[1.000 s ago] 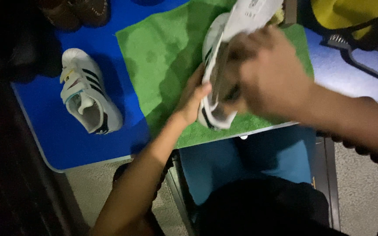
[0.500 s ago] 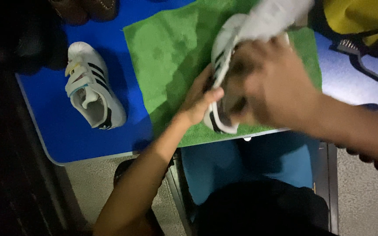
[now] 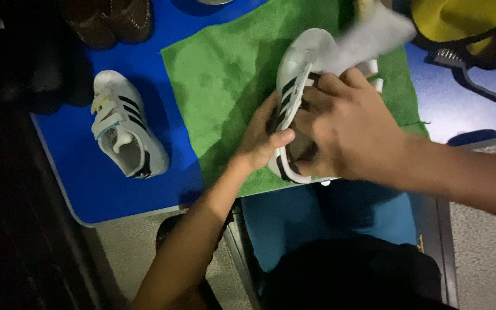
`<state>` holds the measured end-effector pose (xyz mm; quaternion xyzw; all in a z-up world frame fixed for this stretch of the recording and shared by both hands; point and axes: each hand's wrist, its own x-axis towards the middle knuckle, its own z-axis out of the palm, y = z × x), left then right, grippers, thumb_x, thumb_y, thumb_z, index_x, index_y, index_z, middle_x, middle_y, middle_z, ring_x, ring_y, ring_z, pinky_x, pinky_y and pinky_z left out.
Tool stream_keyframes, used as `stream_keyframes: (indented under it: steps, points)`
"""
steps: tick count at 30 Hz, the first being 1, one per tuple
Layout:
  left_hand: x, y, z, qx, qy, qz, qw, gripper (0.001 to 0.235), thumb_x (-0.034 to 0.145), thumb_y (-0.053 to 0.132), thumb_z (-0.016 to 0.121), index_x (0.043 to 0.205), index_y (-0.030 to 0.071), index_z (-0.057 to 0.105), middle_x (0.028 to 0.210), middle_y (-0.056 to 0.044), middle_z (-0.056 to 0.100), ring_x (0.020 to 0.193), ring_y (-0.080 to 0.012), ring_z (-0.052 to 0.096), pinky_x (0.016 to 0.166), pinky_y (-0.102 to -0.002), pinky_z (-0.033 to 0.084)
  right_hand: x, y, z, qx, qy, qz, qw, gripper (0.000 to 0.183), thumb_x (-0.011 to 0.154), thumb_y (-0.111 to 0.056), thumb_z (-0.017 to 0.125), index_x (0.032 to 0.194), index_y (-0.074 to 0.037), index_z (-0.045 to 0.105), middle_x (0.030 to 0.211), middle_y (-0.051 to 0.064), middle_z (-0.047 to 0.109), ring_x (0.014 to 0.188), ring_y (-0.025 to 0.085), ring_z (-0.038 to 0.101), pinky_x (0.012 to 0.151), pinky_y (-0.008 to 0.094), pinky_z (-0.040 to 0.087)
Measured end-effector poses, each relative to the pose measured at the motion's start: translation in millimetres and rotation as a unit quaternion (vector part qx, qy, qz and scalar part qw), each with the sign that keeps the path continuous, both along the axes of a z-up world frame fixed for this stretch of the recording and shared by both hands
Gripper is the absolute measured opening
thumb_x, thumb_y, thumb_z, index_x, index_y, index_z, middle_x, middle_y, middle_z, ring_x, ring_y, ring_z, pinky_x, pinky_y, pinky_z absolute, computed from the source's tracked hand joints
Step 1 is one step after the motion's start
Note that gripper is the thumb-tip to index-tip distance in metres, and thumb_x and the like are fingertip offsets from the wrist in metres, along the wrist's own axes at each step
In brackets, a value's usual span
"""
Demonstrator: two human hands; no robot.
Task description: The person scrubs the interior and exterior of a white sneaker using a brush. They hold the shoe steady with their left hand while vigorously brushing the inside lining and the outer surface with their right hand.
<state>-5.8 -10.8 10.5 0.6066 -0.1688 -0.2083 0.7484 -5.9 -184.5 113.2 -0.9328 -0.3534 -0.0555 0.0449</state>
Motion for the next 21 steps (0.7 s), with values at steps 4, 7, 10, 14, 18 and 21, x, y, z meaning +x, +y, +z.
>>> stream_keyframes:
  steps: [4, 7, 10, 14, 18, 21]
  points:
    - [-2, 6, -30, 0.057, 0.054, 0.059, 0.995, 0.074, 0.074, 0.051, 0.058, 0.132, 0.006, 0.044, 0.124, -0.012, 0.056, 0.113, -0.0189, 0.051, 0.097, -0.033, 0.043, 14, -13, -8, -0.073, -0.055, -0.057, 0.994, 0.057, 0.054, -0.089, 0.051, 0.067, -0.034, 0.057, 0.084, -0.016, 0.063, 0.088, 0.02, 0.06, 0.07, 0.039, 0.038]
    - [2, 7, -30, 0.084, 0.031, 0.036, 0.995, 0.084, 0.066, 0.047, 0.063, 0.135, 0.006, 0.041, 0.128, -0.011, 0.053, 0.117, -0.02, 0.049, 0.102, -0.032, 0.037, 7, -8, -5, 0.025, -0.042, 0.004, 0.999, 0.048, 0.064, -0.066, 0.06, 0.077, -0.019, 0.064, 0.08, 0.002, 0.061, 0.089, 0.03, 0.059, 0.076, 0.047, 0.041]
    - [-4, 5, -31, 0.039, 0.025, 0.053, 0.997, 0.072, 0.074, 0.055, 0.06, 0.126, 0.007, 0.047, 0.116, -0.007, 0.056, 0.108, -0.0157, 0.051, 0.095, -0.029, 0.04, 10, -17, -12, -0.003, -0.023, 0.006, 1.0, 0.053, 0.059, -0.071, 0.056, 0.072, -0.021, 0.066, 0.091, 0.005, 0.066, 0.094, 0.031, 0.056, 0.081, 0.045, 0.042]
    - [1, 4, -34, -0.004, 0.035, 0.035, 0.999, 0.075, 0.074, 0.047, 0.063, 0.133, 0.007, 0.043, 0.122, -0.009, 0.055, 0.112, -0.0164, 0.051, 0.097, -0.029, 0.04, 8, -9, -7, 0.034, -0.053, 0.003, 0.998, 0.055, 0.061, -0.074, 0.061, 0.077, -0.023, 0.067, 0.089, 0.0, 0.061, 0.083, 0.026, 0.054, 0.068, 0.042, 0.035]
    - [2, 1, -24, -0.012, 0.044, 0.052, 0.998, 0.065, 0.082, 0.055, 0.056, 0.127, 0.008, 0.048, 0.117, -0.008, 0.058, 0.109, -0.0157, 0.053, 0.094, -0.031, 0.043, 23, -20, -16, -0.02, -0.109, -0.048, 0.993, 0.059, 0.064, -0.088, 0.055, 0.067, -0.03, 0.06, 0.079, -0.012, 0.057, 0.08, 0.02, 0.052, 0.068, 0.038, 0.035]
    - [-4, 7, -38, 0.0, 0.03, 0.03, 0.999, 0.083, 0.07, 0.045, 0.067, 0.137, 0.004, 0.039, 0.131, -0.012, 0.051, 0.12, -0.0188, 0.048, 0.103, -0.031, 0.038, -3, 0, -9, 0.094, -0.019, 0.034, 0.995, 0.036, 0.061, -0.055, 0.065, 0.069, -0.02, 0.065, 0.081, 0.001, 0.056, 0.075, 0.025, 0.05, 0.061, 0.041, 0.036]
